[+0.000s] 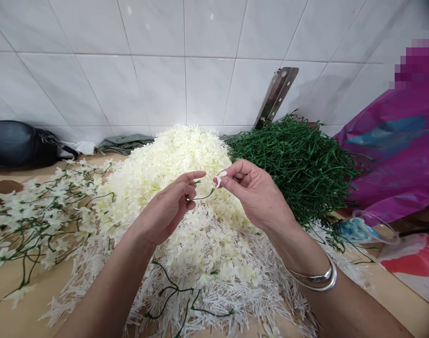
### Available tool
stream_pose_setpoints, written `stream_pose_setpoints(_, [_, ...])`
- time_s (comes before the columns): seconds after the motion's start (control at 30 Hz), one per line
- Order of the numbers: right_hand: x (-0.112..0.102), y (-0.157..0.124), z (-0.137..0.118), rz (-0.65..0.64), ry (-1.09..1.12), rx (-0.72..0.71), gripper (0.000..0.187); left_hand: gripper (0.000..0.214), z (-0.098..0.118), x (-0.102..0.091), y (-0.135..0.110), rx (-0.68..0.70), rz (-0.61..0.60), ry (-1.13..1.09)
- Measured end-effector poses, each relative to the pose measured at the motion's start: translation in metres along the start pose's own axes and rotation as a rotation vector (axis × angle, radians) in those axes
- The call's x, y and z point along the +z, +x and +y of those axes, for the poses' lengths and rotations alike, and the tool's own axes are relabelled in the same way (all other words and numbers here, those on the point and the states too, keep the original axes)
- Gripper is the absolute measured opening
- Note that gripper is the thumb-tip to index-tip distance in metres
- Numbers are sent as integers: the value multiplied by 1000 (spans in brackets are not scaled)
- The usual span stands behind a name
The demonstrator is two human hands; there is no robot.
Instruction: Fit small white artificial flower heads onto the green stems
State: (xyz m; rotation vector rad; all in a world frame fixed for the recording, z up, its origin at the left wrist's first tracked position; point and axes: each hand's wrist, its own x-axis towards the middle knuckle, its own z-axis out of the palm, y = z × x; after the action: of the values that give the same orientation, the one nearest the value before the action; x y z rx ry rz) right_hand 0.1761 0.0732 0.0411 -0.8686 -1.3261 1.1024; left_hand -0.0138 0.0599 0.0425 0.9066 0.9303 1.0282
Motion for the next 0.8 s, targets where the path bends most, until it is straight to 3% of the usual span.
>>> stream_pose_setpoints(0.1, [-1,0,0,6,-18,-27,23,24,-3,-1,-1,77,-87,87])
stream_pose_setpoints(0.2, [-3,2,0,25,3,-26,23,25,-4,-3,-1,142,-140,161])
stream_pose_setpoints(0.4, [-7,6,-7,54,98,61,38,30,-3,-4,3,170,-89,154])
stream_pose_setpoints(0.8, [0,-2,-14,-66,197,231,39,31,0,5,2,239,-9,-45])
